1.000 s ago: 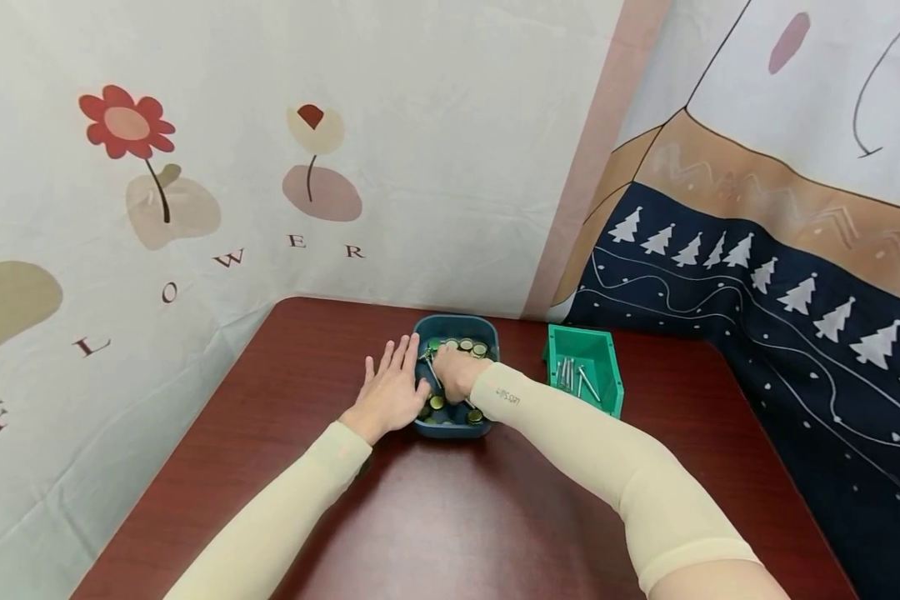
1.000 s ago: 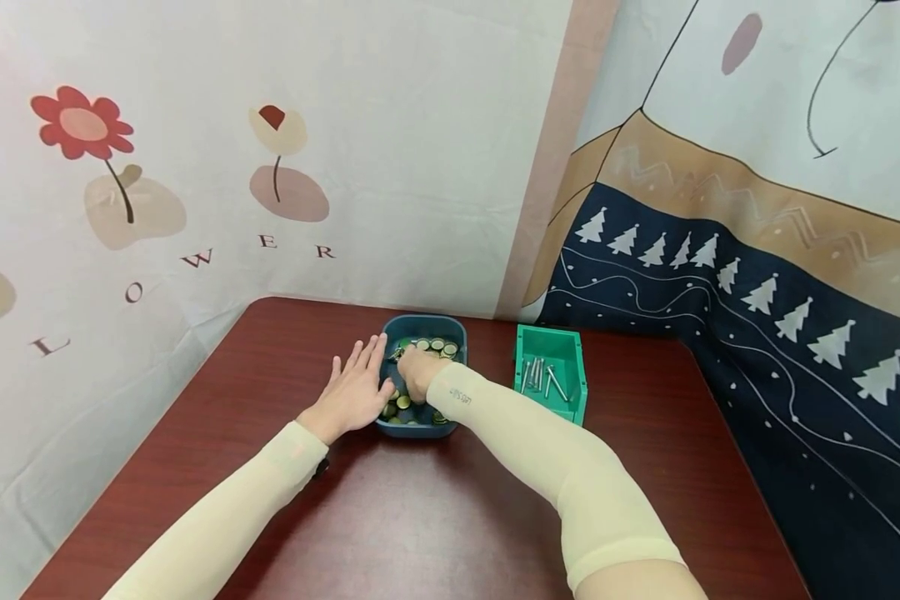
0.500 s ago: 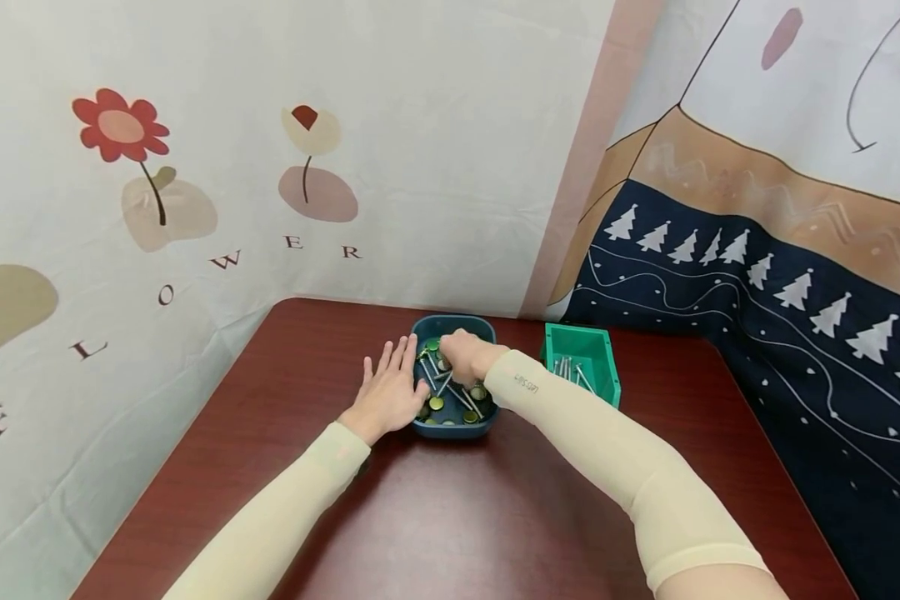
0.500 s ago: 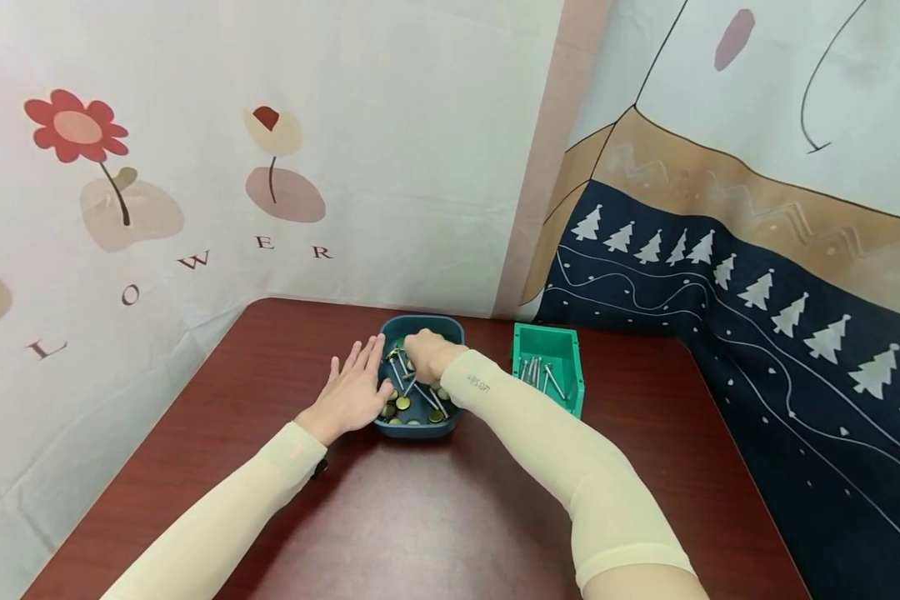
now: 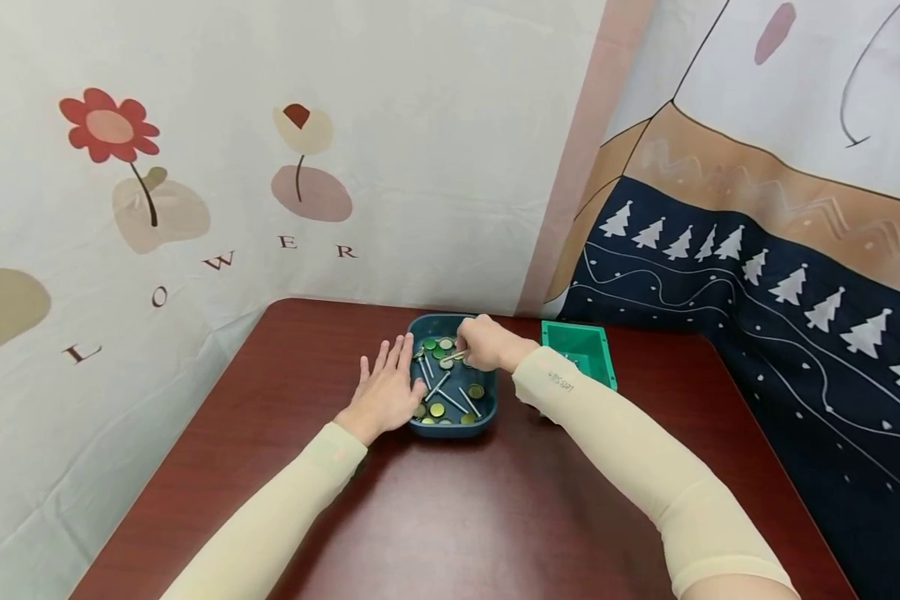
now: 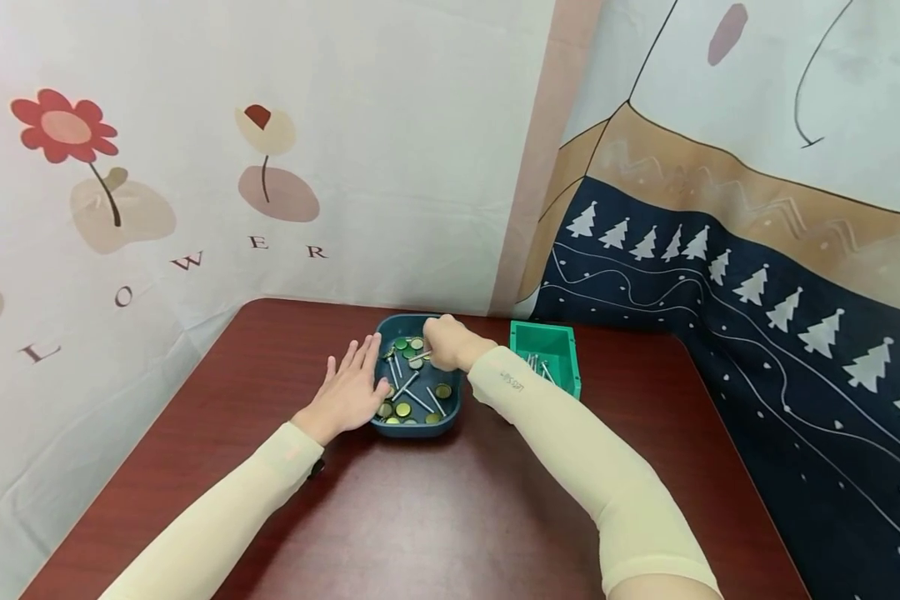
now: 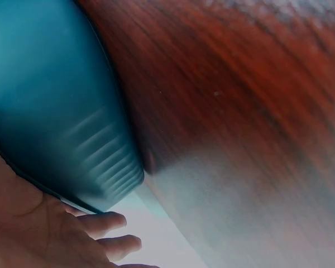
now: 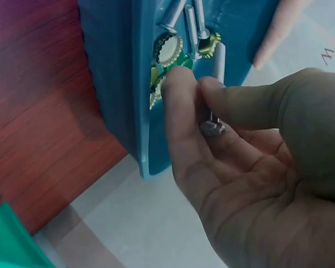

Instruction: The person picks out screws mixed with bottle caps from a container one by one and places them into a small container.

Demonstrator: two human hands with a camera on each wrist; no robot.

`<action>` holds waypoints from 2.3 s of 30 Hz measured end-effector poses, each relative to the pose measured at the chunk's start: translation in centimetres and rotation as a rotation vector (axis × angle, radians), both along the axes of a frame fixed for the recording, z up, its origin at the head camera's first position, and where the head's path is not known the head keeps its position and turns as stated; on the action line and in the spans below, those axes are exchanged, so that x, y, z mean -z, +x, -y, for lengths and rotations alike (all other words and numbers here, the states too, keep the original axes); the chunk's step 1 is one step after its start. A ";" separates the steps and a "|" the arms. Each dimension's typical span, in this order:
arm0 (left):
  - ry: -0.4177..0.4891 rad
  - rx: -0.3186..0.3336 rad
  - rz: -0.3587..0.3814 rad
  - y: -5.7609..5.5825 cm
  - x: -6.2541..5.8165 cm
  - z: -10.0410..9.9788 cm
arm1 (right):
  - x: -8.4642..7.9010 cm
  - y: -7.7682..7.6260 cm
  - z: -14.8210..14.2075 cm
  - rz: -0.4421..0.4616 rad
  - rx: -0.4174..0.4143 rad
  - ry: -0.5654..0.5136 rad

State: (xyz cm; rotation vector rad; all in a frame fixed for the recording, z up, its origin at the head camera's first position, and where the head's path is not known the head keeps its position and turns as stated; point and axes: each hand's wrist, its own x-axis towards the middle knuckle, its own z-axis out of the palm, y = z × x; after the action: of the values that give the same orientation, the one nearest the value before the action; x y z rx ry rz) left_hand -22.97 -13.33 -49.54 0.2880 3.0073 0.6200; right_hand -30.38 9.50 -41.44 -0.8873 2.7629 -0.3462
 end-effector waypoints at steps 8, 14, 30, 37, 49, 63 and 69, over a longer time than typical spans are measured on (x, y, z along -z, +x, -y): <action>0.004 0.000 -0.001 -0.1 -0.1 0.1 | -0.7 0.2 -1.7 0.021 0.048 -0.091; 0.012 0.006 -0.001 -0.1 -0.1 0.0 | -1.3 0.6 -3.5 0.010 0.053 -0.179; 0.015 0.007 -0.009 0.1 0.0 -0.3 | -2.4 1.2 -8.3 0.013 0.169 -0.249; 0.014 0.005 -0.003 0.2 -0.1 0.2 | -2.3 1.4 -10.1 0.038 0.209 -0.272; 0.005 0.002 0.014 0.0 0.0 0.2 | -2.2 1.4 -13.7 0.035 0.251 -0.272; -0.005 0.009 -0.001 0.0 0.1 0.1 | -1.3 1.8 -17.2 0.160 0.333 -0.282; -0.002 0.007 0.001 -0.1 0.0 0.0 | -0.7 1.7 -17.9 0.208 0.394 -0.308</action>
State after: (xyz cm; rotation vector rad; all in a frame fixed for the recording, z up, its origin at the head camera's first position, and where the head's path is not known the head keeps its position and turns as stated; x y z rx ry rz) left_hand -23.03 -13.38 -49.52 0.2972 3.0041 0.6168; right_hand -28.71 27.44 -40.73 -0.3256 2.7123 -0.8956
